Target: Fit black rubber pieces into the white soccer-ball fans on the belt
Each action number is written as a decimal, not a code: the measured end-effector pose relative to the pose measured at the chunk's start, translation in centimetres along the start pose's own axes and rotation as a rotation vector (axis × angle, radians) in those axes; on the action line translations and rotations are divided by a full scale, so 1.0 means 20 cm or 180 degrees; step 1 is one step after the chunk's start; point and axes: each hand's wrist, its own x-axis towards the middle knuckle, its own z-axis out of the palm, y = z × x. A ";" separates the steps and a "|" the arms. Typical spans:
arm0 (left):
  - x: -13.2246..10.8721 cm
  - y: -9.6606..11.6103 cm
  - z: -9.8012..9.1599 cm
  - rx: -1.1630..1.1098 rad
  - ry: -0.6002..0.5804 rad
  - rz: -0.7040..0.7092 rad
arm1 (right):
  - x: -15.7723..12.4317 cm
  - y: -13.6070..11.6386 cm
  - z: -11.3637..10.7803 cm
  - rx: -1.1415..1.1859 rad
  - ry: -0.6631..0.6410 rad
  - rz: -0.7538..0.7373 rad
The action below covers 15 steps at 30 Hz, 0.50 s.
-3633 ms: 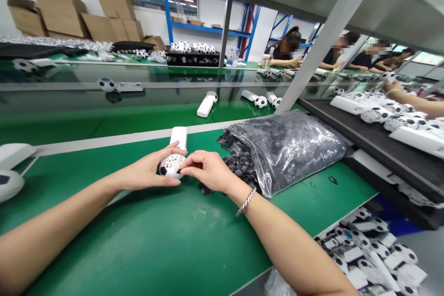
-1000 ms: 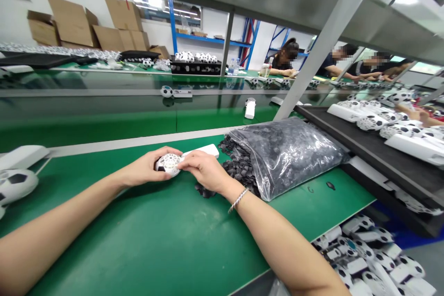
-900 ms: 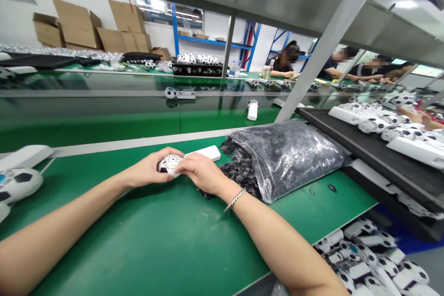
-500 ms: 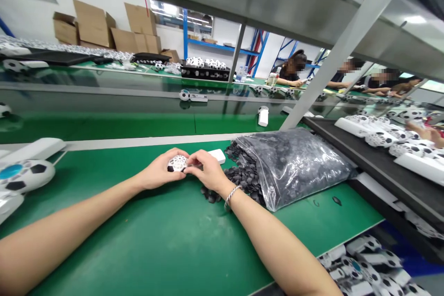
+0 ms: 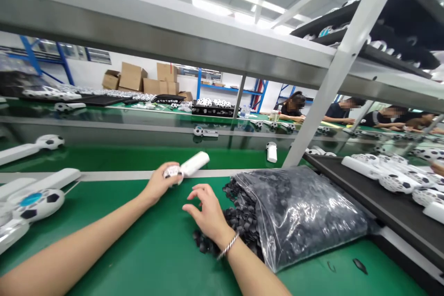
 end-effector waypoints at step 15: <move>0.04 -0.04 0.15 0.1437 -0.0245 -0.0272 | 0.91 0.31 -0.75 -0.1721 -0.0625 -0.0036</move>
